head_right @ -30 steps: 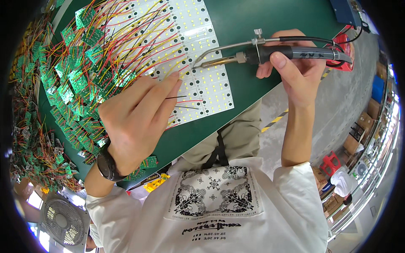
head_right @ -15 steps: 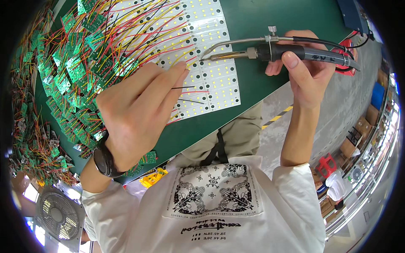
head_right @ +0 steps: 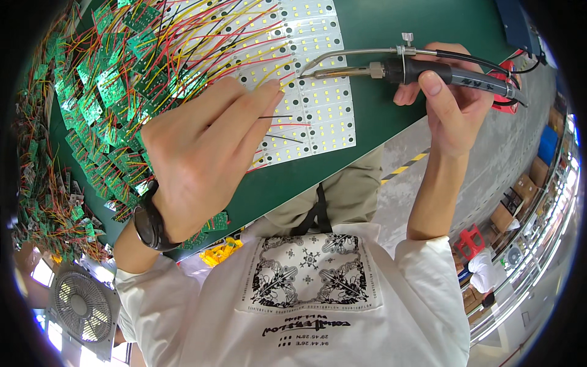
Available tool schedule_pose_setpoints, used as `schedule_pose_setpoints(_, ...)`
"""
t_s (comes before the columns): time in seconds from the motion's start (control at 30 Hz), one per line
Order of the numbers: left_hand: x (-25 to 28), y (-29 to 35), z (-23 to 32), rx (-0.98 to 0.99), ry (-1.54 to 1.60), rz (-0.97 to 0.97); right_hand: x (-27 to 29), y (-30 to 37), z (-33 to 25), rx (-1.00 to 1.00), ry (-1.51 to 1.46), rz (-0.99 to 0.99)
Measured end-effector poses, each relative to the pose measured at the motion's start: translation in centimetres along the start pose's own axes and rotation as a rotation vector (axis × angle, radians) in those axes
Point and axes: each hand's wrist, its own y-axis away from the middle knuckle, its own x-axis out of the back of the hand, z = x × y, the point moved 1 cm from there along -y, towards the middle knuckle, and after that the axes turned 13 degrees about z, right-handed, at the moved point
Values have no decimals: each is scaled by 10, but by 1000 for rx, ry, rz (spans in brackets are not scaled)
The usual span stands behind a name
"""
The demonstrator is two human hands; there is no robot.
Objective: The person solders wires from small circuit boards onto an LED panel using a soldering tool, sets the completed assembly onto a pile, and then places a new LED panel on the table to solder more circuit board wires onto it.
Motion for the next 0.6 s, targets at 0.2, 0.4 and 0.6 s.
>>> schedule_pose_setpoints(0.2, -3, 0, -1, -39, -44, 25, 2, 0, -1, 10, 27, 5)
schedule_pose_setpoints(0.4, -2, 3, 0, -37, -63, 31, -1, 1, 1, 26, -17, 12)
schedule_pose_setpoints(0.6, -1, 1, 0, -27, -45, 11, 0, 1, -2, 26, 0, 96)
